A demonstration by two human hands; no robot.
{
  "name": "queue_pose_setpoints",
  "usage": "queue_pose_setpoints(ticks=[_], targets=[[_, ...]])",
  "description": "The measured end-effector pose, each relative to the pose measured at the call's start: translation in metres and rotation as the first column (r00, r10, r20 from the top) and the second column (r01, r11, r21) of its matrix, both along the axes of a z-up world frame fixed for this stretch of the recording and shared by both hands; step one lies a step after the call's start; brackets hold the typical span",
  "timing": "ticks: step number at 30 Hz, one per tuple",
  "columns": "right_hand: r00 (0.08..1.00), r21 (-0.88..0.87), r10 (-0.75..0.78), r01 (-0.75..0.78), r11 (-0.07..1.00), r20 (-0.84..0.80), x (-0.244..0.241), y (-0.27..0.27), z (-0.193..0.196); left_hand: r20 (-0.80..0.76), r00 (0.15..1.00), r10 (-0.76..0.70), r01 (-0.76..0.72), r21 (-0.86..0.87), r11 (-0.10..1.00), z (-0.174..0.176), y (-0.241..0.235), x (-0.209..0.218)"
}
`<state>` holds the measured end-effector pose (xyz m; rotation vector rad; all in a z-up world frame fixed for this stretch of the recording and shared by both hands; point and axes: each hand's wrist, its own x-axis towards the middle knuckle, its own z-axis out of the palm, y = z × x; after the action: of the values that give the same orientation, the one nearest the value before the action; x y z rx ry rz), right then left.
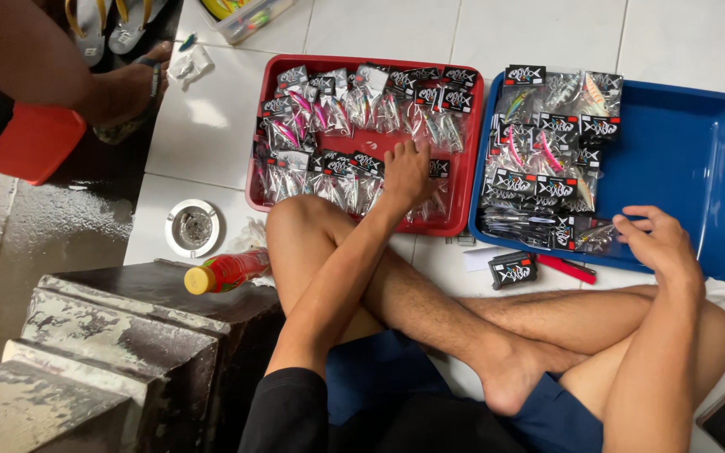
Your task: The person sits on the floor and sorts small packaged fishing lures from a red tray into a blue tray. They pick up individual packets, inspect them, and place them into the blue tray, organizing them into neat rows.
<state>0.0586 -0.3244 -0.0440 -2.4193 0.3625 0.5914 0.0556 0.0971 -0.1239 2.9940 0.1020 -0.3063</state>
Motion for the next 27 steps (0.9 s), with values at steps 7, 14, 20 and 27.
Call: queue_pose_setpoints(ticks=[7,14,20,27], targets=[[1.000,0.007,0.010,-0.010,1.000,0.018,0.000,-0.005,-0.004,-0.149,0.967,0.207,-0.255,-0.523,0.813,0.047,0.046,-0.003],[1.000,-0.016,-0.002,0.002,1.000,0.006,-0.001,0.000,0.003,-0.188,0.958,0.217,-0.286,-0.550,0.785,0.059,0.071,-0.009],[0.990,0.040,-0.023,0.017,0.999,0.141,-0.002,-0.020,-0.020,-0.127,0.991,0.039,-0.104,-0.555,0.825,0.033,0.072,-0.010],[0.981,0.006,-0.056,0.056,0.998,0.185,-0.004,-0.013,-0.003,-0.096,0.983,0.153,-0.181,-0.553,0.813,0.004,0.081,-0.002]])
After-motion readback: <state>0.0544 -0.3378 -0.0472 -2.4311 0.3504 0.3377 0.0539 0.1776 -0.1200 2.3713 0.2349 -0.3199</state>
